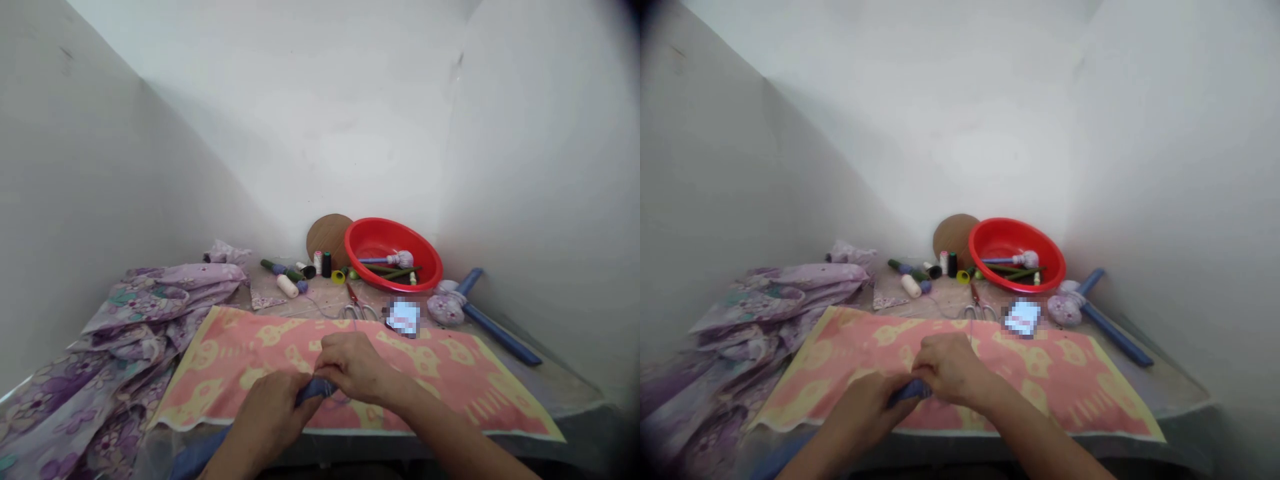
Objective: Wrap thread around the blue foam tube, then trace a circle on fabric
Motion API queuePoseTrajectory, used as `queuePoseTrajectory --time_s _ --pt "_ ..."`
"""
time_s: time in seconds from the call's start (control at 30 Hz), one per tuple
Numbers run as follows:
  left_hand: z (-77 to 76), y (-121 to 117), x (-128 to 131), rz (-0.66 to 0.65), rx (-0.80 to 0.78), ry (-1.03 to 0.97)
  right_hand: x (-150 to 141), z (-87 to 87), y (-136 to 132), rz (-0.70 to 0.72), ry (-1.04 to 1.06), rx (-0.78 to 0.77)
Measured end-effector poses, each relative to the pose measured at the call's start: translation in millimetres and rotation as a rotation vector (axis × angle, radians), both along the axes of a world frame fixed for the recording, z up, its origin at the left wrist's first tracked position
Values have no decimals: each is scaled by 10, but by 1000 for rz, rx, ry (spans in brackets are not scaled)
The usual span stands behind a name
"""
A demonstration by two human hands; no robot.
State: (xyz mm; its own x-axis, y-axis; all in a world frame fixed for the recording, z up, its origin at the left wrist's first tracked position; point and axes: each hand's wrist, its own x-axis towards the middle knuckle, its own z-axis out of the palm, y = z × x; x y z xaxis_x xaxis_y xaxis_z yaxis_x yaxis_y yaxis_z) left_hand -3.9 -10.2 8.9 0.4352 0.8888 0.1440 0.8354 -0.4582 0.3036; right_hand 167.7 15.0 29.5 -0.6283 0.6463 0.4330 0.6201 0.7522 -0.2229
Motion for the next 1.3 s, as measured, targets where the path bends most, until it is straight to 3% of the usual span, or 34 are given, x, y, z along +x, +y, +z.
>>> queuePoseTrajectory --time_s 0.1,0.23,0.5,0.67,0.8,0.97,1.1,1.3 --pt "6 0 -21 -107 -97 -78 54 64 119 131 -16 -76" --pt "-1 -8 -36 -180 -214 -116 90 11 228 214 76 -254" --pt "62 -59 -61 -278 -277 -274 86 -202 313 239 382 -749" --pt "120 -76 -18 -260 -291 -412 108 -321 344 182 532 -988" --pt "85 -48 48 -189 -345 -641 68 -404 232 8 788 -1004" --pt "-95 35 98 -41 -470 -931 -38 -522 123 51 1021 -938" --pt "-144 97 87 -15 -481 -1032 -111 -514 89 14 1038 -867" --pt "-43 100 15 58 -519 -1081 -116 -472 37 -16 871 -725"
